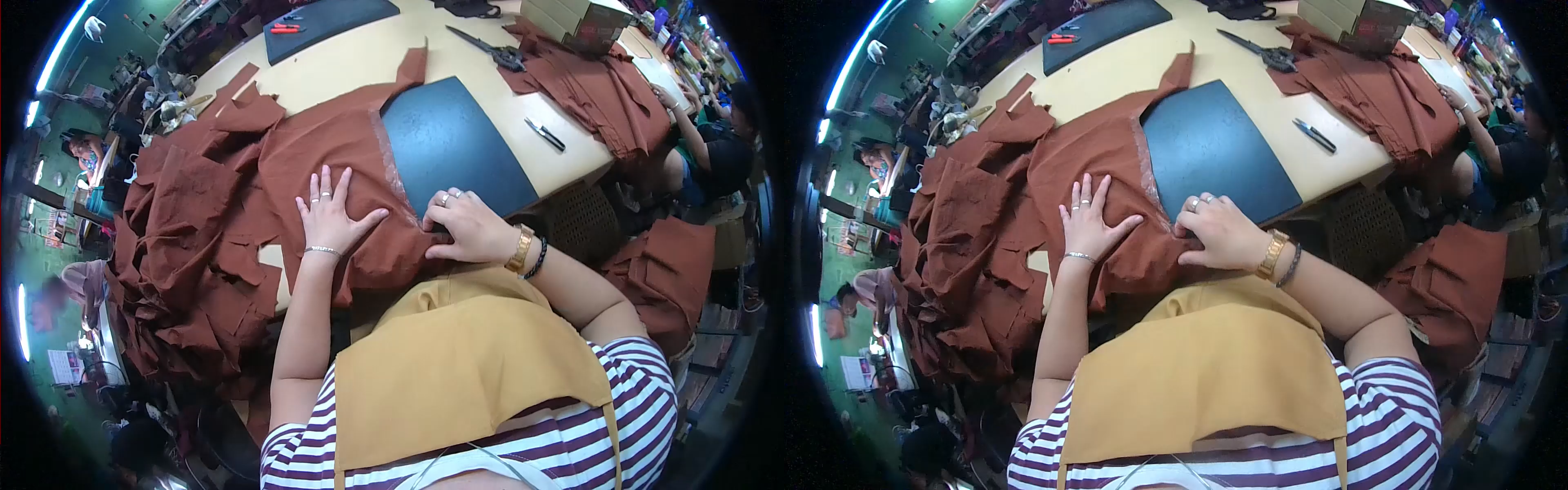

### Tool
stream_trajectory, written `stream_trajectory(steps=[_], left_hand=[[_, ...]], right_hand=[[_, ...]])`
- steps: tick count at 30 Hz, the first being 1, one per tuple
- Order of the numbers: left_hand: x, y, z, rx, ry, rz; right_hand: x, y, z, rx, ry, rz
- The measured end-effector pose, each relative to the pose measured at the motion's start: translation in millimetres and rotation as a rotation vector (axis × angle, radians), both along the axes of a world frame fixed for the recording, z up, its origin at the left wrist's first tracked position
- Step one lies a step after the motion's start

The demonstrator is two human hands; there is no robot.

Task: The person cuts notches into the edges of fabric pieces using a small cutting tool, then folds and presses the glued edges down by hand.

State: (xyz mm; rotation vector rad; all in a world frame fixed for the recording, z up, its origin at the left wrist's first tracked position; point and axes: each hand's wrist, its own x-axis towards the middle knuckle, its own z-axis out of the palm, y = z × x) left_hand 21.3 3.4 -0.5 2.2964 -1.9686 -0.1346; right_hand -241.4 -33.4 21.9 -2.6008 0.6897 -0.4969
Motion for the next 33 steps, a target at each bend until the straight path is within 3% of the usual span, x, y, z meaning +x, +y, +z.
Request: stream_trajectory(steps=[3,4,7,9,11,14,17,19,20,22,25,26,29,33], left_hand=[[-2.5,6.5,4.3,0.017,0.029,0.023],[-0.3,8.6,4.7,0.019,0.041,0.023],[9.5,17.8,5.5,0.028,0.053,0.038],[15.1,29.5,7.2,0.033,-0.019,0.070],[17.3,43.0,15.4,0.106,-0.099,0.128],[13.0,52.8,28.6,0.200,-0.344,0.177],[-5.8,32.3,51.3,-0.014,-0.174,-0.262],[-20.2,-0.9,38.5,-0.162,0.286,-0.586],[-31.4,-16.8,29.4,-0.109,0.508,-0.614],[-42.3,-39.9,20.4,-0.093,0.490,-0.668],[-54.6,-59.7,8.8,-0.099,0.410,-0.606],[-57.6,-63.1,3.4,-0.120,0.398,-0.569],[-68.9,-70.5,-11.6,-0.226,0.399,-0.528],[-74.7,-75.9,-14.0,-0.393,0.346,-0.613]], right_hand=[[5.2,-5.8,7.6,0.332,-0.056,0.066],[7.9,-5.2,26.3,0.628,0.057,-0.025],[7.9,-24.4,12.4,0.975,-0.199,0.103],[-3.2,-39.0,33.0,1.110,-0.125,0.055],[-17.4,-62.6,61.0,0.902,0.123,0.038],[-34.8,-90.7,73.1,0.658,0.249,0.028],[-34.2,-106.8,89.6,0.548,0.347,0.049],[-29.0,-111.8,100.4,0.475,0.404,0.066],[-24.7,-112.4,107.6,0.433,0.439,0.063],[-26.9,-122.8,108.6,0.368,0.461,0.054],[-42.3,-143.9,82.1,-0.048,0.322,-0.190],[-41.6,-148.8,60.8,-0.452,0.258,-0.285],[-23.4,-119.4,44.9,0.019,0.051,-0.059],[-9.3,-98.6,3.8,0.226,0.012,0.034]])
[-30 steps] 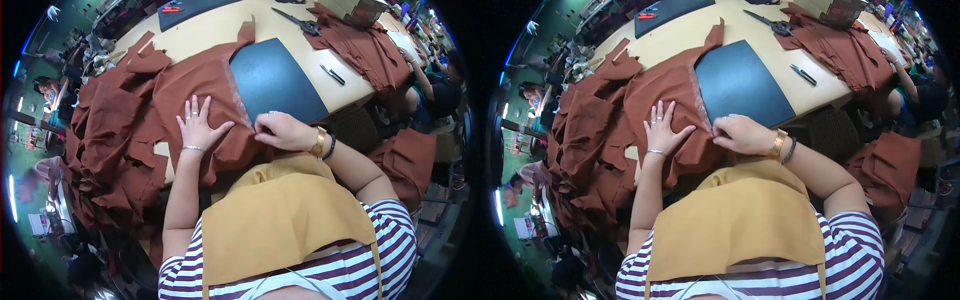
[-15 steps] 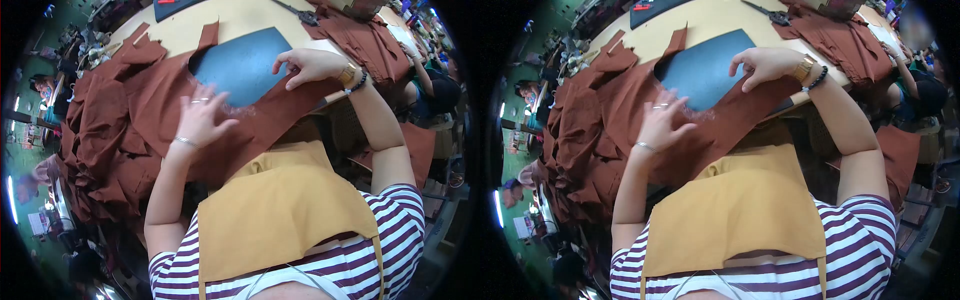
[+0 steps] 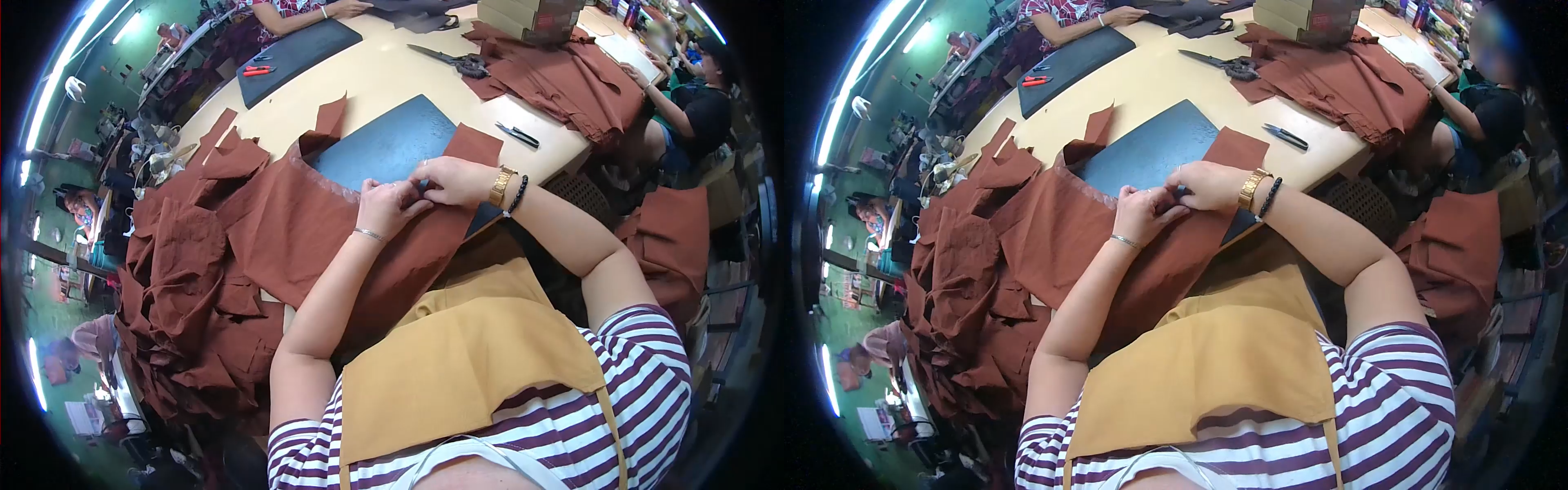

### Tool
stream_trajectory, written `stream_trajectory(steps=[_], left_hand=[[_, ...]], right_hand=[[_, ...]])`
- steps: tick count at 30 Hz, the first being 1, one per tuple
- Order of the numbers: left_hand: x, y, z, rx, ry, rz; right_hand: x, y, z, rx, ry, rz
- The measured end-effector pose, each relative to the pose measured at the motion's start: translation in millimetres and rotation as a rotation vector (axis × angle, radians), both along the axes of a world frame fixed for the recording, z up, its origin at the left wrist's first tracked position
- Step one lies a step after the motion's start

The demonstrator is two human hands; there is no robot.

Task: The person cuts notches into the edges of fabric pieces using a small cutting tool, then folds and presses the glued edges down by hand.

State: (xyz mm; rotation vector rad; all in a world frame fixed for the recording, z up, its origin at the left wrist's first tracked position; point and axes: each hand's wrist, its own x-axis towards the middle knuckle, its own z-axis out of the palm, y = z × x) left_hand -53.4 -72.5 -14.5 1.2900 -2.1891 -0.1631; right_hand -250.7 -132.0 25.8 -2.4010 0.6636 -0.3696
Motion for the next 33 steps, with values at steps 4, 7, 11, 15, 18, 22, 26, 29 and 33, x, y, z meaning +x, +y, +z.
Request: stream_trajectory(steps=[4,7,11,15,18,22,26,29,33], left_hand=[[15.9,3.7,17.0,0.202,-0.154,-0.014],[34.8,7.0,31.8,0.263,-0.166,-0.086],[50.2,3.5,35.4,0.289,-0.240,-0.125],[56.7,5.2,27.2,0.172,-0.246,-0.184],[59.4,6.8,25.9,0.104,-0.275,-0.212],[61.0,7.8,25.9,0.072,-0.311,-0.218],[66.6,6.3,25.3,0.064,-0.318,-0.213],[71.0,7.5,24.8,0.015,-0.331,-0.217],[79.3,7.5,22.2,-0.058,-0.362,-0.219]], right_hand=[[-3.1,1.1,-12.9,0.059,-0.020,-0.040],[-6.2,11.1,-13.4,-0.010,-0.070,-0.084],[-9.2,18.5,-25.0,-0.201,-0.179,-0.077],[-11.6,29.0,-31.3,-0.398,-0.139,-0.060],[-12.0,33.6,-36.7,-0.558,-0.127,-0.044],[-6.9,50.0,-31.5,-0.751,0.072,-0.088],[0.8,71.0,-28.0,-0.776,0.151,-0.203],[8.1,72.7,-25.7,-0.829,0.113,-0.218],[20.0,84.7,-20.3,-0.728,0.243,-0.251]])
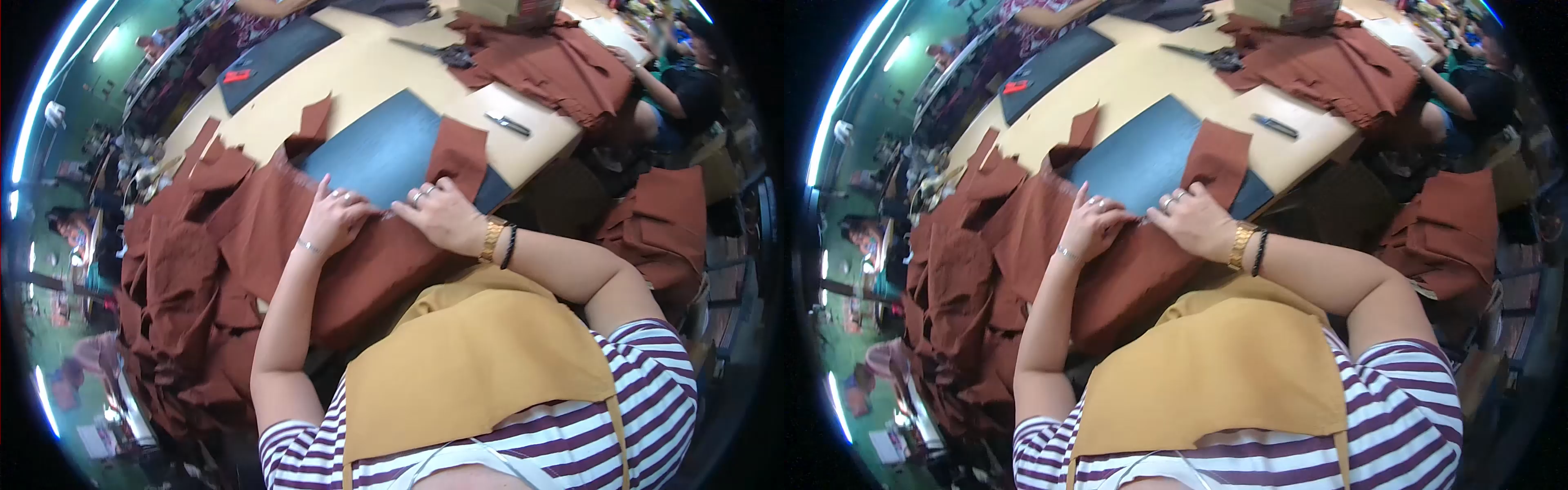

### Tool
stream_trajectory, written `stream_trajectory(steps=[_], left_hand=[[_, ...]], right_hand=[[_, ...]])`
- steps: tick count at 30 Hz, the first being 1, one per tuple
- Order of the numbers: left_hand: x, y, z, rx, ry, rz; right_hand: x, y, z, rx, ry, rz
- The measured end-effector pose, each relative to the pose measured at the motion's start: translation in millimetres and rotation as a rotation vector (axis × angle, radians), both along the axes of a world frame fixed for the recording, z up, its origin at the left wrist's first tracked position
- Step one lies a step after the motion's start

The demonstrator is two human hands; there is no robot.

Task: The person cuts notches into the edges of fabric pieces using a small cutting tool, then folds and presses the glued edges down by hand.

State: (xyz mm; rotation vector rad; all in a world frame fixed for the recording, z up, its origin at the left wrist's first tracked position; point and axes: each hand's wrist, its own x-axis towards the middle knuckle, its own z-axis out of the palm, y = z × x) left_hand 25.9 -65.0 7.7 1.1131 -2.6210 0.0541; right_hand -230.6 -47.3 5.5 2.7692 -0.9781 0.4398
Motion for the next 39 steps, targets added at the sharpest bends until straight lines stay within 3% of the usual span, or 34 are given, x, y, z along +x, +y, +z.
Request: stream_trajectory(steps=[6,19,28,32,34,37,39], left_hand=[[5.9,-0.3,-6.6,-0.114,0.066,-0.001],[19.6,-4.2,-21.7,-0.211,0.116,0.091],[17.0,-0.9,-26.4,-0.188,0.120,0.137],[18.3,-2.5,-26.1,-0.145,0.117,0.131],[18.9,1.0,-19.5,-0.157,0.093,0.175],[34.7,12.1,-1.4,-0.041,0.314,0.381],[55.7,20.7,0.6,0.053,0.237,0.504]], right_hand=[[11.2,0.6,-9.2,-0.115,-0.061,0.012],[18.0,8.1,1.3,0.058,0.036,-0.040],[41.8,4.3,2.0,0.016,0.149,-0.121],[25.1,8.9,28.7,0.138,0.181,-0.062],[3.7,13.1,38.6,0.193,0.066,-0.077],[-24.0,18.8,46.6,0.291,-0.124,-0.161],[-40.1,12.5,28.7,0.454,-0.301,-0.194]])
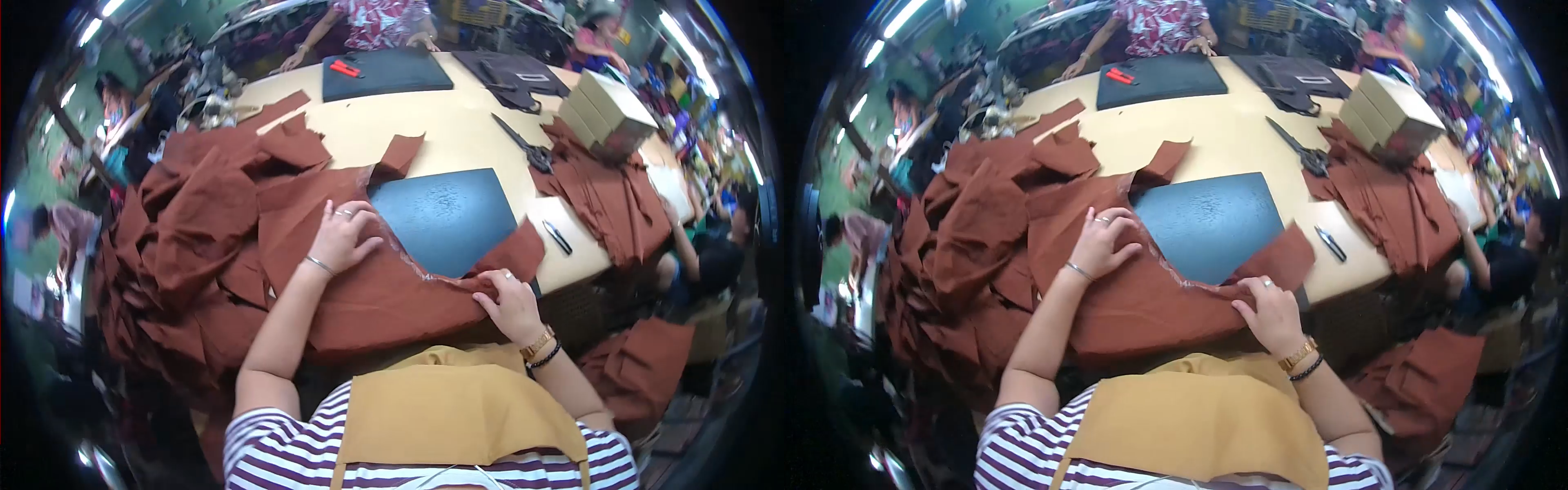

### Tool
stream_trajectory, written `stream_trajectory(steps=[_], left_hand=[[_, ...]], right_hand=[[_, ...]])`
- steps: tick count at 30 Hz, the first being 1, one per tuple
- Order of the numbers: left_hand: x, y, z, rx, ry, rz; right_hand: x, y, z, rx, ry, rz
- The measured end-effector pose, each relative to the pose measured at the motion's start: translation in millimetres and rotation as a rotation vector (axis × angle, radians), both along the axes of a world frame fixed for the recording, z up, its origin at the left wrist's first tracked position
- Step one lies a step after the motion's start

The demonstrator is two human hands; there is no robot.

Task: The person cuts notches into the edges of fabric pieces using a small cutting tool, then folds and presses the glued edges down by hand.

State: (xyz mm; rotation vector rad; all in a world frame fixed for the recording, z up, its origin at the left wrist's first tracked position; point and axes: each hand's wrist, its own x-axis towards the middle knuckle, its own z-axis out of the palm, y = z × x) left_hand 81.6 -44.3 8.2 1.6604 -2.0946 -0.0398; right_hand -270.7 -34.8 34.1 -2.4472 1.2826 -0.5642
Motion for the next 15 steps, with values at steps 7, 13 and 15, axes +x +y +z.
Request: stream_trajectory(steps=[7,13,15], left_hand=[[-19.8,46.1,-3.5,0.150,-0.105,0.156],[-55.7,68.7,-4.9,0.308,-0.102,0.034],[-65.0,79.1,-10.4,0.284,-0.141,0.107]], right_hand=[[-19.8,-85.9,18.2,0.138,0.088,0.101],[13.3,-138.0,26.3,-0.332,-0.084,-0.015],[22.1,-109.9,7.4,-0.126,0.002,-0.027]])
